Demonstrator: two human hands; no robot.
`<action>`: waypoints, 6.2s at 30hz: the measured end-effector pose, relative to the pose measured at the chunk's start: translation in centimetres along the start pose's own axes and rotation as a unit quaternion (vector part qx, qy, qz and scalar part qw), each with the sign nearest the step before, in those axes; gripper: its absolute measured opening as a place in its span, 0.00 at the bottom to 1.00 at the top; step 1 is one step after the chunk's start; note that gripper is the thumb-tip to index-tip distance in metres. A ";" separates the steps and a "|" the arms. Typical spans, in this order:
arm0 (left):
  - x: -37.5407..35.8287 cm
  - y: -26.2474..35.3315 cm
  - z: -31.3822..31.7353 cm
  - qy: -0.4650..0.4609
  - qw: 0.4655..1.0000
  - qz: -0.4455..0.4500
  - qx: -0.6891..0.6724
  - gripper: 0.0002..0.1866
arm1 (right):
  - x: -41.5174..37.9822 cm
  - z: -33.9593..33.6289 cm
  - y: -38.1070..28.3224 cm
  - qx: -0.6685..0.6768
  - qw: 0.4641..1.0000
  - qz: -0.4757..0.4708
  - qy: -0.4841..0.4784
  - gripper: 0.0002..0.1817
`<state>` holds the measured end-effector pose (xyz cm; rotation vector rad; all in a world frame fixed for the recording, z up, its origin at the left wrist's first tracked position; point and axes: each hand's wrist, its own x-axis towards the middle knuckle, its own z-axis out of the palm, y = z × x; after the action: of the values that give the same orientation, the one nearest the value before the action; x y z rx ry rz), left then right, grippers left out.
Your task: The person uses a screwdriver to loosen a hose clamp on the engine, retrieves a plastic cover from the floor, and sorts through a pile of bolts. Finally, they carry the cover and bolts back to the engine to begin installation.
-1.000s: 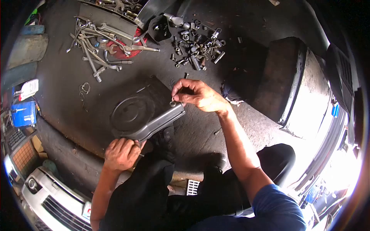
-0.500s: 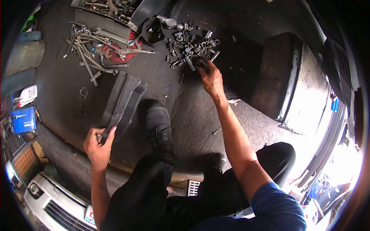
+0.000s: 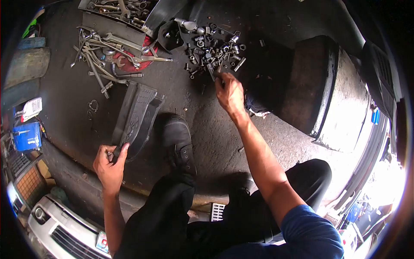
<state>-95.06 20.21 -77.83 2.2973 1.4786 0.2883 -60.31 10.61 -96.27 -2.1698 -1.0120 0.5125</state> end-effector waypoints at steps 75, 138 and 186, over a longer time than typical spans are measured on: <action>0.8 0.7 -0.3 0.012 0.997 -0.073 -0.004 0.18 | -2.8 1.0 1.3 0.706 0.620 0.302 -0.162 0.08; 20.3 57.8 -66.5 -0.111 0.850 0.050 -0.513 0.13 | 12.1 -87.1 -51.9 -0.045 0.930 -0.188 0.311 0.14; 25.0 87.6 -50.1 -0.071 0.627 -0.394 -0.669 0.37 | 7.7 -118.1 -36.4 0.474 0.812 0.334 0.073 0.23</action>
<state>-31.02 21.44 4.12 0.3991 1.2478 0.6162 -4.32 -15.21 11.08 -1.5088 0.1838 0.9077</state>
